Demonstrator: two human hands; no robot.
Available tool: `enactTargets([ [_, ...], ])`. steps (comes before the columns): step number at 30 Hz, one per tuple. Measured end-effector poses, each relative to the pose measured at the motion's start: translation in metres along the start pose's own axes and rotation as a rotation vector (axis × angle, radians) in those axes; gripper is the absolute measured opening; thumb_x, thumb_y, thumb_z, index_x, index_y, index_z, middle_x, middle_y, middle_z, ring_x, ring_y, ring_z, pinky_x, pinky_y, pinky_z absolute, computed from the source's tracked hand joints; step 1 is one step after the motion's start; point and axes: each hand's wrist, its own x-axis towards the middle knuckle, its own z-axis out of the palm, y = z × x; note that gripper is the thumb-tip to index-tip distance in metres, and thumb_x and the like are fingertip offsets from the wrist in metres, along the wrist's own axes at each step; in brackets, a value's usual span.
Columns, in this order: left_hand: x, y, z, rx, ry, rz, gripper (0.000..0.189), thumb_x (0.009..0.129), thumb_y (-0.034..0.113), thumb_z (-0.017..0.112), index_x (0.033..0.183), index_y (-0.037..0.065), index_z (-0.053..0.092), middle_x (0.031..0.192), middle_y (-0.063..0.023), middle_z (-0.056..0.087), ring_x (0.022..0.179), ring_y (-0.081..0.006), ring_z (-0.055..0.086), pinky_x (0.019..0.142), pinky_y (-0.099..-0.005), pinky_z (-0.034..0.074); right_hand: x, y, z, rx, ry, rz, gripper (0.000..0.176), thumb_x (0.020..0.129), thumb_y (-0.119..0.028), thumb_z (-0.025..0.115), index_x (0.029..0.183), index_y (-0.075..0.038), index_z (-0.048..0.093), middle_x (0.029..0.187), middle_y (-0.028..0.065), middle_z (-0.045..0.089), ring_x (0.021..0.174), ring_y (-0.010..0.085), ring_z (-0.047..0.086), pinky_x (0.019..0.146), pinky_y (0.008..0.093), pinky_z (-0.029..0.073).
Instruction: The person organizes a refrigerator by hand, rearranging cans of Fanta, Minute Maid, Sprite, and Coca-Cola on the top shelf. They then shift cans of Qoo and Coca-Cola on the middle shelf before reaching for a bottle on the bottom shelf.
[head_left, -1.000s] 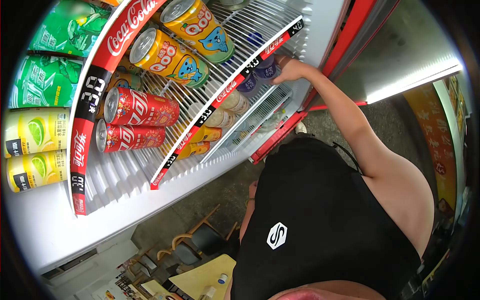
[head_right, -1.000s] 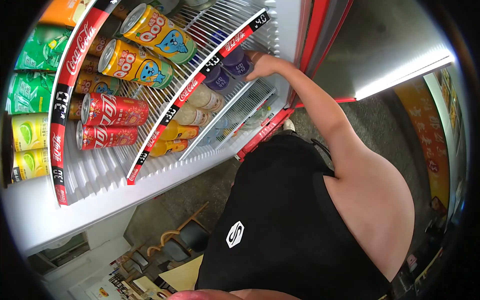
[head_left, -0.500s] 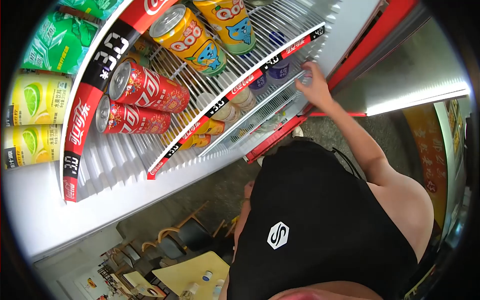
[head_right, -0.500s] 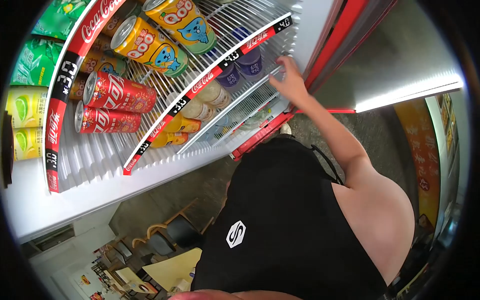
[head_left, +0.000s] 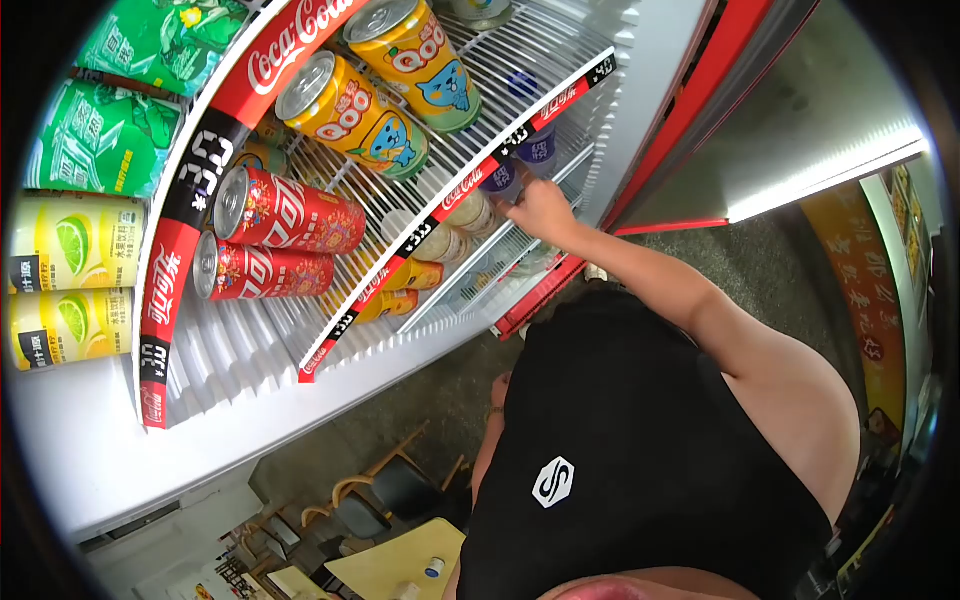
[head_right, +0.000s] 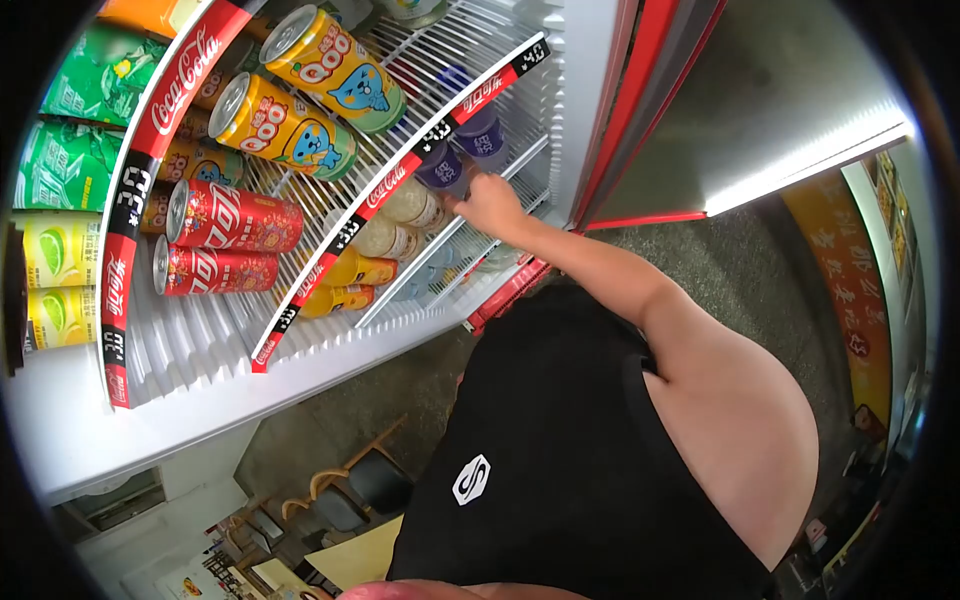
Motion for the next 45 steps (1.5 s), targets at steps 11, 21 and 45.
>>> enactTargets([
  [11, 0.001, -0.026, 0.020, -0.079, -0.029, -0.176, 0.041, 0.101, 0.030, 0.063, 0.118, -0.007, 0.070, 0.110, -0.0194, 0.075, 0.100, -0.0273, 0.069, 0.087, -0.0411, 0.052, 0.010, 0.009, -0.034, -0.028, -0.220, -0.040, 0.086, 0.084, -0.041, 0.082, 0.147, 0.007, 0.048, 0.073, 0.0187, 0.073, 0.071, 0.0364, 0.074, 0.070, 0.0433, 0.061],
  [21, 0.001, -0.023, 0.019, -0.100, 0.028, -0.078, 0.042, 0.096, 0.034, 0.072, 0.107, -0.006, 0.071, 0.091, -0.0122, 0.076, 0.079, -0.0131, 0.061, 0.074, -0.0354, 0.052, 0.035, 0.010, -0.032, 0.113, -0.355, -0.106, 0.076, 0.083, -0.036, 0.084, 0.139, 0.006, 0.052, 0.070, 0.0138, 0.070, 0.062, 0.0251, 0.071, 0.060, 0.0394, 0.055],
  [45, -0.012, -0.005, 0.007, -0.160, -0.050, -0.107, 0.044, 0.099, 0.034, 0.069, 0.117, -0.006, 0.072, 0.102, -0.0162, 0.078, 0.091, -0.0233, 0.071, 0.082, -0.0377, 0.055, 0.046, 0.033, -0.082, -0.026, 0.014, -0.122, 0.095, 0.076, -0.030, 0.091, 0.150, 0.004, 0.042, 0.137, 0.0249, 0.062, 0.122, 0.0338, 0.063, 0.109, 0.0406, 0.048],
])
